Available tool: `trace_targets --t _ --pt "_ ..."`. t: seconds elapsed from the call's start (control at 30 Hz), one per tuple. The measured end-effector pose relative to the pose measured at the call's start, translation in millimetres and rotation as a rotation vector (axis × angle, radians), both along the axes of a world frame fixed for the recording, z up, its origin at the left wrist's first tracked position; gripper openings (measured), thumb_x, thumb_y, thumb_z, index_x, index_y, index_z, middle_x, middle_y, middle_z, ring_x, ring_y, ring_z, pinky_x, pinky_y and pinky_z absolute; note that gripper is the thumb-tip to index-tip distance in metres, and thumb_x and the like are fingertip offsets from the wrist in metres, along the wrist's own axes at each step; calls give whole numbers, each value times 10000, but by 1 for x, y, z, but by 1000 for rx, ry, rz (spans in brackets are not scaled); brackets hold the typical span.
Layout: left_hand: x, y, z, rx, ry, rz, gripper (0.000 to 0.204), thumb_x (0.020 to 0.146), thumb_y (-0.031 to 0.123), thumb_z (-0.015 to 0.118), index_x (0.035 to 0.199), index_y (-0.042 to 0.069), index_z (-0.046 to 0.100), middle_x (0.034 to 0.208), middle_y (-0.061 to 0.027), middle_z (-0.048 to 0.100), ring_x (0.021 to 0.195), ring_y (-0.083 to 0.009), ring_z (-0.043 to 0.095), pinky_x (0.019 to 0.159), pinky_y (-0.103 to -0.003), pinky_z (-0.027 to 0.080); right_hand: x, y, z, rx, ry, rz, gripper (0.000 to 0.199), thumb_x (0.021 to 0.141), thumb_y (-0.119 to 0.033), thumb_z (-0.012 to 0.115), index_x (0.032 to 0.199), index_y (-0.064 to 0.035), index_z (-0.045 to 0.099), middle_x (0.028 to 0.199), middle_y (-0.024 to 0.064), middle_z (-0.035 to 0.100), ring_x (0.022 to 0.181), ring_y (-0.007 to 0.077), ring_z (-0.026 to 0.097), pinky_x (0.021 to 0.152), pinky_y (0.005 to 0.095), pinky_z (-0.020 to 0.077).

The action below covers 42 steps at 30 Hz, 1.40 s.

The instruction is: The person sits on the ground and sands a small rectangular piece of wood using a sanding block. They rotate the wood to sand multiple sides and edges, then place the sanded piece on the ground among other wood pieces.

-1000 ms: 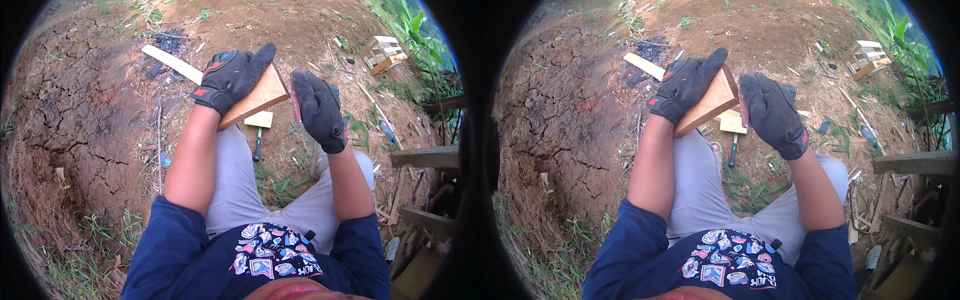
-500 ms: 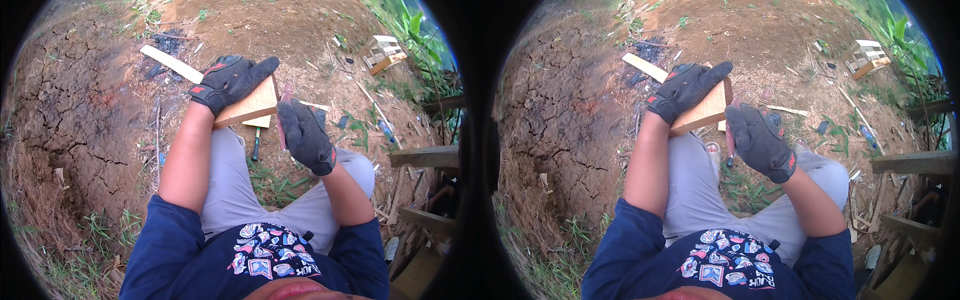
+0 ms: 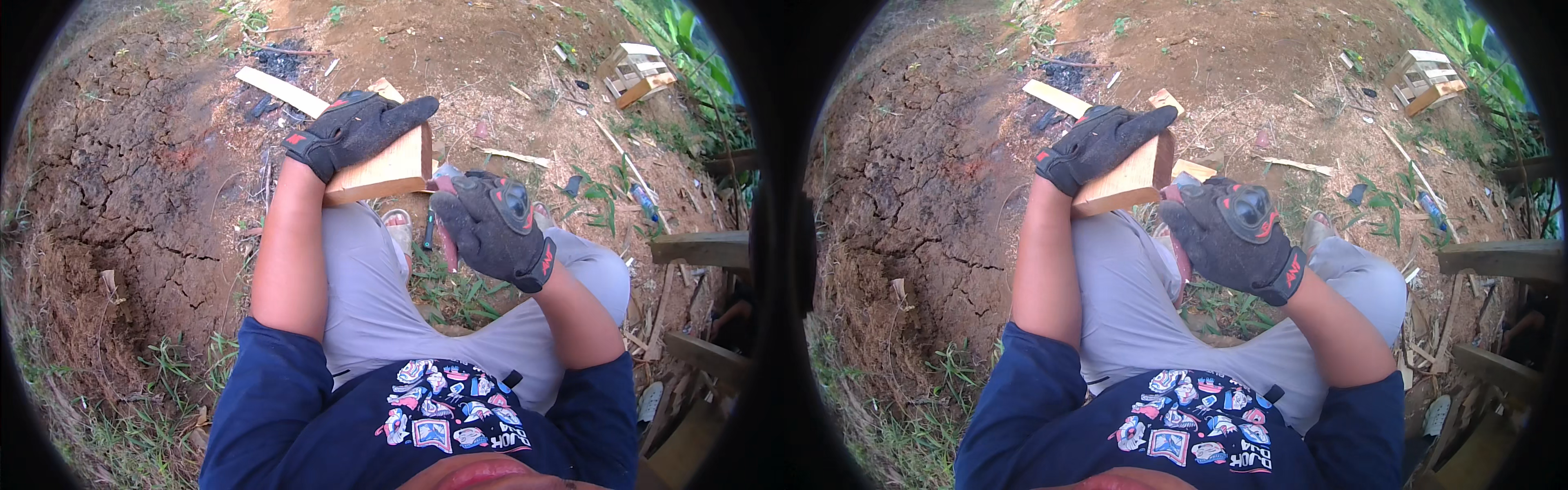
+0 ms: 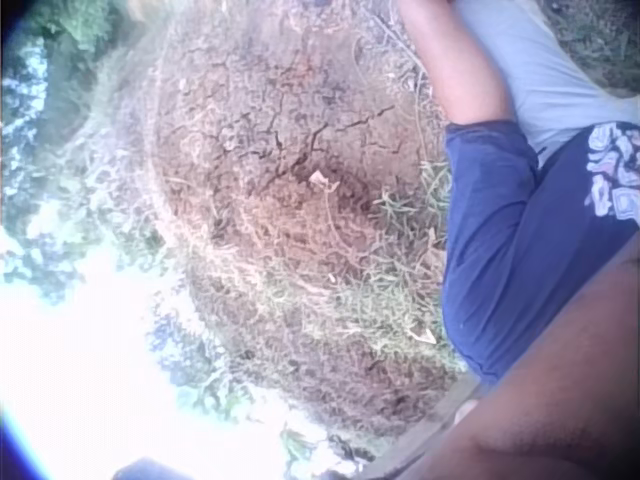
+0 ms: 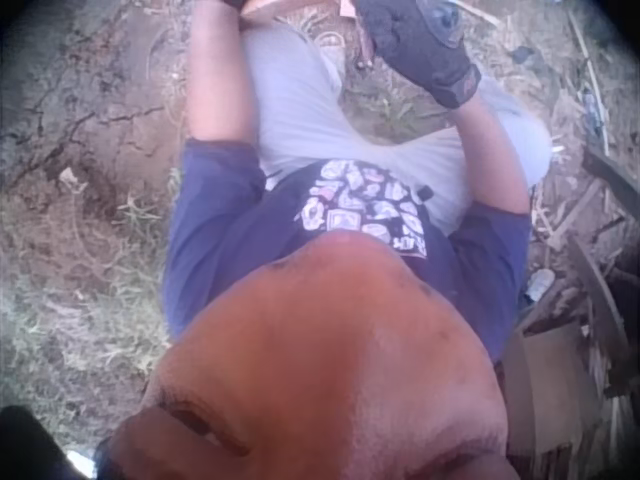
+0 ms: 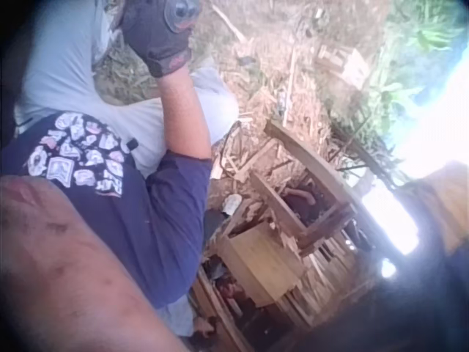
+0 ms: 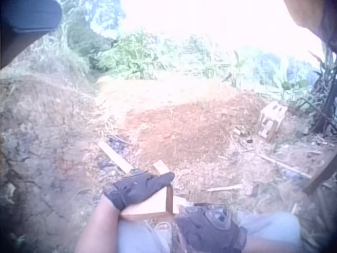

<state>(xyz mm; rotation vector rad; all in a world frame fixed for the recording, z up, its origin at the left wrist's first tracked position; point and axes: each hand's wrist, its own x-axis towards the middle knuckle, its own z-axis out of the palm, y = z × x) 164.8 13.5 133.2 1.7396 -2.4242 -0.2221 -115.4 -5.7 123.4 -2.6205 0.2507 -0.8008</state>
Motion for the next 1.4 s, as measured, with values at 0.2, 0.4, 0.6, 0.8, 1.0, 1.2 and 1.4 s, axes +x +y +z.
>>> trace_targets --t 0.2,0.4,0.6,0.8,1.0,1.2,1.4 --pt "-10 -14 10 43 10 47 598 995 189 512 1590 229 468 1096 -196 723 995 -409 695 941 -483 519 14 18 15 364 200 -14 137 1002 -234 585 955 -111 624 803 1 692 820 252 693 713 405 523" --pt "-7 -11 4 -67 38 48 639 990 178 514 1617 256 425 1042 -189 713 982 -407 689 935 -485 528 13 10 52 520 165 41 183 1052 -197 557 915 -102 632 693 6 676 736 226 687 729 411 542" --pt "-4 -15 4 -40 76 68 626 991 210 520 1610 219 429 1081 -191 725 1016 -403 695 938 -493 526 11 -20 57 394 12 -270 260 1097 -192 491 891 -97 617 610 -3 646 644 219 670 763 374 538" --pt "-13 -27 1 -3 79 -38 607 989 261 549 1579 148 460 1088 -204 725 1048 -408 696 941 -494 525 25 -2 35 40 -31 -203 238 1009 -250 634 845 -84 682 654 51 634 676 309 644 697 455 509" --pt "-11 -26 2 32 56 -28 607 980 283 563 1567 159 472 1081 -217 727 1046 -413 697 931 -509 525 15 11 39 10 90 -92 165 891 -272 748 934 -115 725 782 71 684 712 324 660 694 475 514" --pt "-4 -18 -4 -28 57 132 569 1029 219 457 1597 241 444 1097 -230 721 1027 -422 705 931 -503 531 14 -16 63 396 -121 -205 252 1075 -264 550 948 -84 672 686 34 666 673 256 659 685 436 527" --pt "-19 -26 6 -29 113 196 539 1072 202 400 1596 325 433 1128 -227 727 1048 -408 715 960 -472 531 28 -32 24 492 -91 -341 269 1107 -269 498 1014 -76 661 712 45 680 741 250 696 686 417 541"
